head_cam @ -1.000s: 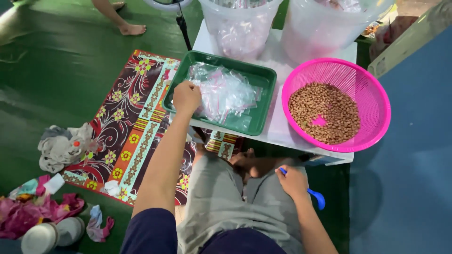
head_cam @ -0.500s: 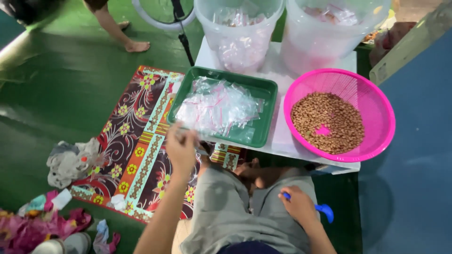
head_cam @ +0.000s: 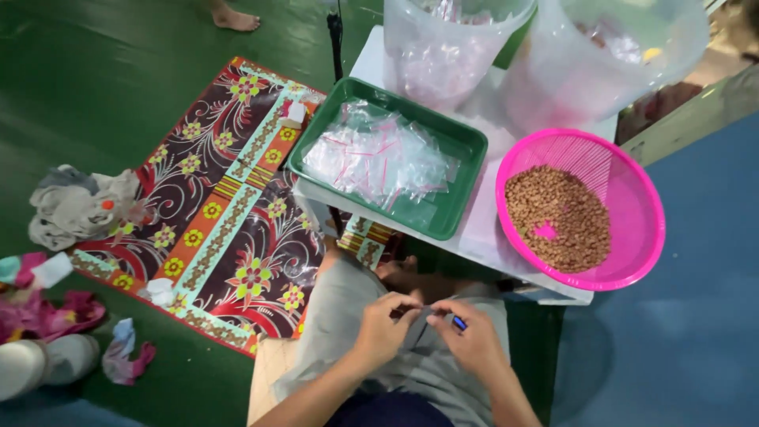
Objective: Packaging peanuts into small plastic bags using a spoon at a manual workstation.
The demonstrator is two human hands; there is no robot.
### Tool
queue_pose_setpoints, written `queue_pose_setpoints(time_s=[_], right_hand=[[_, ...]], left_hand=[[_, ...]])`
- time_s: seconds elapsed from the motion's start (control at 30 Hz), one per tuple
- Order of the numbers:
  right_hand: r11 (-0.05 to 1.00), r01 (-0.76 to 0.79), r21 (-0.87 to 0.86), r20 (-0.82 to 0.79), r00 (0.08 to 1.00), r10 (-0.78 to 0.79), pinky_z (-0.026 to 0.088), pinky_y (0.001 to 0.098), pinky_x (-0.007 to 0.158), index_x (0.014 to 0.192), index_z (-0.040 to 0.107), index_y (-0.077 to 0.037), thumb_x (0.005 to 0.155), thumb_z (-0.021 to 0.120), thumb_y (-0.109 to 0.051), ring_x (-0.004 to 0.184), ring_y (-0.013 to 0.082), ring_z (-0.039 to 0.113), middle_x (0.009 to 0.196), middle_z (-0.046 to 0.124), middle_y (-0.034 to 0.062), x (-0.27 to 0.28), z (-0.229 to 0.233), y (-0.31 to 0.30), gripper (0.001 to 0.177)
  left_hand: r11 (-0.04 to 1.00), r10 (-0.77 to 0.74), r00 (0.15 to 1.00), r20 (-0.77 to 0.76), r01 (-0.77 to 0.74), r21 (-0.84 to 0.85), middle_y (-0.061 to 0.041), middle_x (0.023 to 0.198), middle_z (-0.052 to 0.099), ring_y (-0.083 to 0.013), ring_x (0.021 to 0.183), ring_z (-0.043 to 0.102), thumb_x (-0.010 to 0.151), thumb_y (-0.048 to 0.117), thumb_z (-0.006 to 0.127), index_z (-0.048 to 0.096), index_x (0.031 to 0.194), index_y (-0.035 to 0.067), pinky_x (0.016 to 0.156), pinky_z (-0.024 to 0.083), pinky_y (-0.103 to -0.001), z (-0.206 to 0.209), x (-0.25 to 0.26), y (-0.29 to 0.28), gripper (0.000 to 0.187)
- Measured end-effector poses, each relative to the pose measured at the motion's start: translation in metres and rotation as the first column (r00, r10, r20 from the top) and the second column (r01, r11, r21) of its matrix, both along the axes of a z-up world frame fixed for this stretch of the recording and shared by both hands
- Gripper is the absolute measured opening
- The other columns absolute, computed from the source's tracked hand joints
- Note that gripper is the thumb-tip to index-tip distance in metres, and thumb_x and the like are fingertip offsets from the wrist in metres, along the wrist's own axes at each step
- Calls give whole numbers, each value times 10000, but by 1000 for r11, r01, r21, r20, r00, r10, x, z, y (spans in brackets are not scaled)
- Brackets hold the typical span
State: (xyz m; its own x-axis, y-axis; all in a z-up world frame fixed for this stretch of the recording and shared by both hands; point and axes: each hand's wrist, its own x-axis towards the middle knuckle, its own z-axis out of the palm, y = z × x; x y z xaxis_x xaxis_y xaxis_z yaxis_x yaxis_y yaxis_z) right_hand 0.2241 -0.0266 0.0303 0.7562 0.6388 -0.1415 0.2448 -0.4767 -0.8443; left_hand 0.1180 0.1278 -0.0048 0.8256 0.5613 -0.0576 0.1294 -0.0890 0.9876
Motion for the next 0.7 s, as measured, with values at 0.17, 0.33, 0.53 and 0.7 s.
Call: queue_pose_setpoints(time_s=[0.17,0.33,0.53,0.7], right_hand=[[985,155,78,-125,982,-144,468,245,604,909,818,-52,784,782,-60,653,120,603,830,788,16,-1,9,-2,130],[975,212,65,-196,961,-196,414,232,543,850,843,-18,752,841,-19,563,101,492,709,735,15,-7,-10,-24,97],[983,176,49,-185,969,-164,464,241,546,838,842,3,762,817,-41,581,114,563,695,764,16,-9,-3,-25,91],[970,157,-184,36,988,-153,435,281,491,785,817,-94,746,780,-182,516,138,512,577,686,-1,-6,-2,-11,103]], left_hand=[[994,-105,982,158,96,60,-47,859,783,-144,697,686,767,-7,774,757,936,33,658,576,-258,28,15,-4,174],[964,-251,957,146,261,-48,-48,829,729,-130,706,674,775,-6,804,714,1018,39,659,569,-258,9,8,-12,263],[943,-268,952,147,291,-164,-43,799,728,-109,703,663,769,-35,829,712,940,22,639,549,-237,9,2,-9,215],[973,-198,979,43,201,-115,-6,736,709,-97,604,570,783,-22,799,731,862,44,577,485,-235,5,-1,-3,123]])
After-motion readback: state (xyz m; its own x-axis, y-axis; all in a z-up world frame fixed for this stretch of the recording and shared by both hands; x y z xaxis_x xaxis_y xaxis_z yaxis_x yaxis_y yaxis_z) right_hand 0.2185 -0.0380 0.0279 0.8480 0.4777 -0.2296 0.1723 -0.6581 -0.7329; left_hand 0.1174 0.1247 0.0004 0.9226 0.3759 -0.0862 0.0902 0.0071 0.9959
